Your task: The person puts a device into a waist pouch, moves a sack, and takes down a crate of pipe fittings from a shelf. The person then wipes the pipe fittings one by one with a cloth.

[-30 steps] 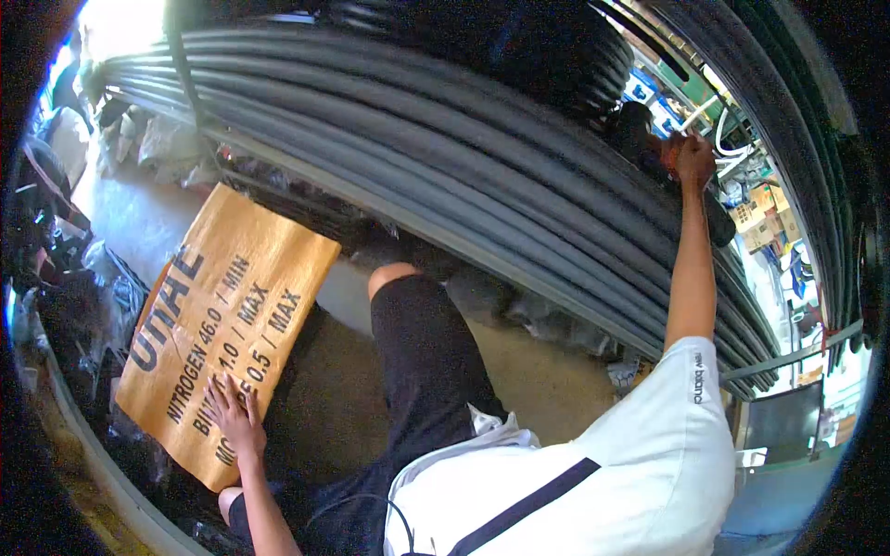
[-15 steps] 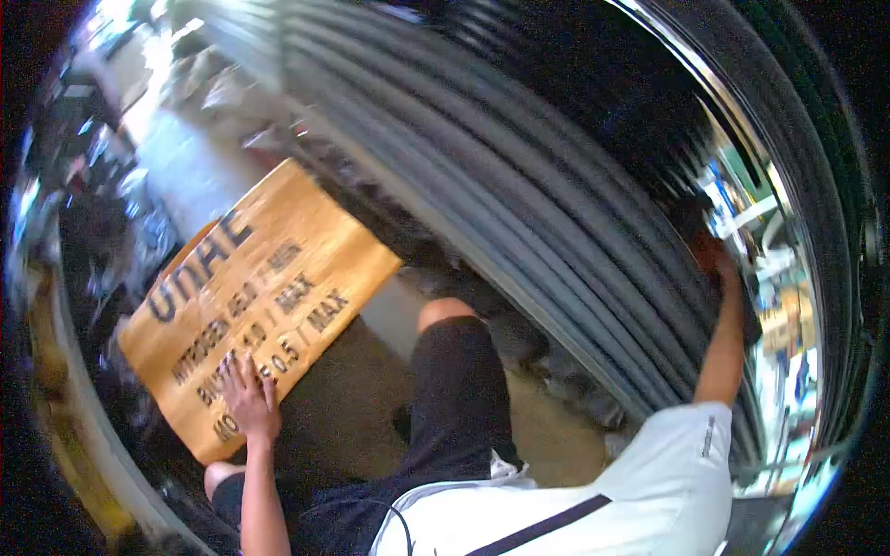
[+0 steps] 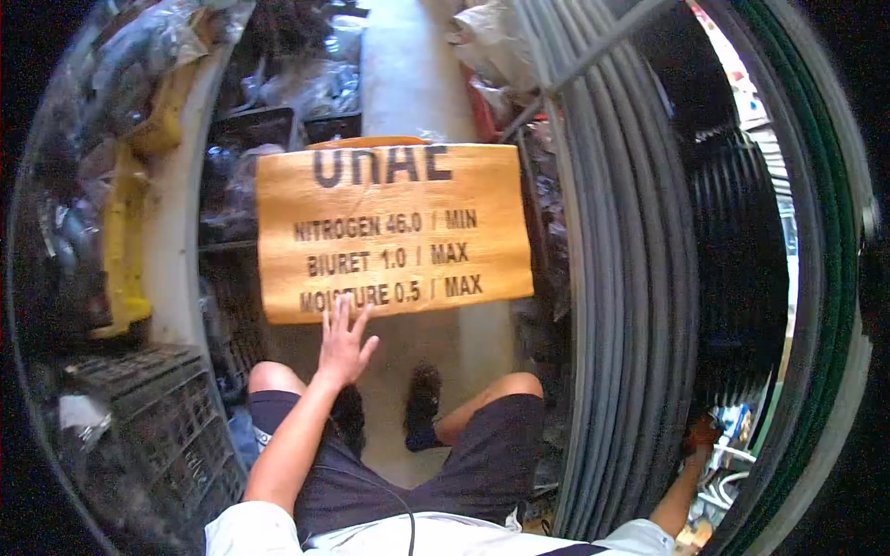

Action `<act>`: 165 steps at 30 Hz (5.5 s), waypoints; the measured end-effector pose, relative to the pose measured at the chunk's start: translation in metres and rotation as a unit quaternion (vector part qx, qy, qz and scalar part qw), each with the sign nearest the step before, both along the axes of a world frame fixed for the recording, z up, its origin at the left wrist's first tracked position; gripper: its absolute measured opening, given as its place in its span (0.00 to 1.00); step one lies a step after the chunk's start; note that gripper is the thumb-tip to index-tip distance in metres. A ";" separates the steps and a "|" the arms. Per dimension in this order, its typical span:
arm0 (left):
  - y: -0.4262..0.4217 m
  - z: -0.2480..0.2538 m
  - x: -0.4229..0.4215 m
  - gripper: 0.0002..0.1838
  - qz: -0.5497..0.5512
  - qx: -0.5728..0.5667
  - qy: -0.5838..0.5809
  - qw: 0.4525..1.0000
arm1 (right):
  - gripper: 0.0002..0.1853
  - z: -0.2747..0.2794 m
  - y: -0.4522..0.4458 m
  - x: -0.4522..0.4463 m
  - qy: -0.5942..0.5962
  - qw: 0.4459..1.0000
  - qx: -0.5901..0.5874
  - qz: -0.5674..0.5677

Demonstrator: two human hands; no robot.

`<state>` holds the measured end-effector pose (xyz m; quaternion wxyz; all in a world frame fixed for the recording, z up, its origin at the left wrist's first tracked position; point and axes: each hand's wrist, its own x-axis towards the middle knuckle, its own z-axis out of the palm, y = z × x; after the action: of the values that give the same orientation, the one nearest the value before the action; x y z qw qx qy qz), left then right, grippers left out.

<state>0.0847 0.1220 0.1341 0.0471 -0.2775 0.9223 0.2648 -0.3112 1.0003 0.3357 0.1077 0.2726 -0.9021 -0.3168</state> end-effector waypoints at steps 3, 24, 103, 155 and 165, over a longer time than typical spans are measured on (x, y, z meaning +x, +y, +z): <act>0.003 0.022 0.027 0.33 0.057 0.031 -0.016 0.998 | 0.27 0.023 -0.046 0.007 -0.072 0.970 -0.175 -0.156; 0.110 0.242 0.178 0.30 0.186 0.174 -0.118 0.960 | 0.22 0.173 -0.331 0.239 -0.525 0.050 -0.826 -0.200; 0.472 0.556 0.132 0.37 0.670 -0.028 0.724 -0.160 | 0.29 0.311 -0.588 0.560 -0.781 0.240 0.420 0.395; 0.552 0.342 -0.159 0.25 0.529 -0.407 0.282 -0.689 | 0.23 0.091 -0.424 0.541 -0.253 0.070 0.865 0.428; 0.621 0.343 -0.241 0.28 0.428 -0.313 0.232 -0.816 | 0.21 -0.050 -0.467 0.615 -0.221 0.015 0.760 0.611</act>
<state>-0.1564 0.7434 0.4768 0.4523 0.1214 0.7772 0.4202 0.3042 0.5332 0.2855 -0.2109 0.7072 0.3700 -0.5644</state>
